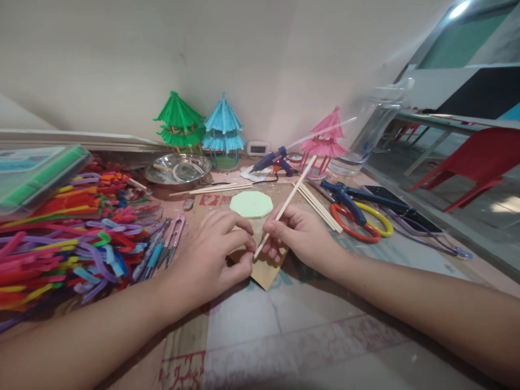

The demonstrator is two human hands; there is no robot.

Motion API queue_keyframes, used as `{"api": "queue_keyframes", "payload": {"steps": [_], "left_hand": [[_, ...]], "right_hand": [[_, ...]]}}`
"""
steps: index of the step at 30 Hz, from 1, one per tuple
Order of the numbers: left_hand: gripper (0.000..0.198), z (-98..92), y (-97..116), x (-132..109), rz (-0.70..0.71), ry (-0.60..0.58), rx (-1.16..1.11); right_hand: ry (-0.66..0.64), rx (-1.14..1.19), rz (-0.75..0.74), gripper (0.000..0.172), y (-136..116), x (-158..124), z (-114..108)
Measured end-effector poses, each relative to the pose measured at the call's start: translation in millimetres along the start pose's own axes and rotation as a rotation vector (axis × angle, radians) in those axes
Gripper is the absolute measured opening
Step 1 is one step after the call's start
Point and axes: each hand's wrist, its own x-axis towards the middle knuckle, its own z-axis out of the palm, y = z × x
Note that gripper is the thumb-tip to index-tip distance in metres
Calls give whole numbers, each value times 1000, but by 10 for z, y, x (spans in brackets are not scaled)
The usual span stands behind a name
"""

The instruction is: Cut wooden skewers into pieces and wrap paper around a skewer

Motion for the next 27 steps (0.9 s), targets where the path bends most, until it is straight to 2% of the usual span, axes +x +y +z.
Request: {"api": "queue_keyframes", "payload": {"steps": [6,14,18,27], "left_hand": [[14,-26,11,10,-55,-14,-59],[8,-23,8,-5,-28,-48,-57],[12,-10,-24,-8,0,-74,-72],[17,-12,-20,7,-17,-55,-69]], "right_hand": [[8,24,-35,41,11,-15,-14],[13,34,-39,42,10,-12,-8],[24,15,-30,41,1,-19,-8],[50,13,-34,40,-6,-20,-11]]}}
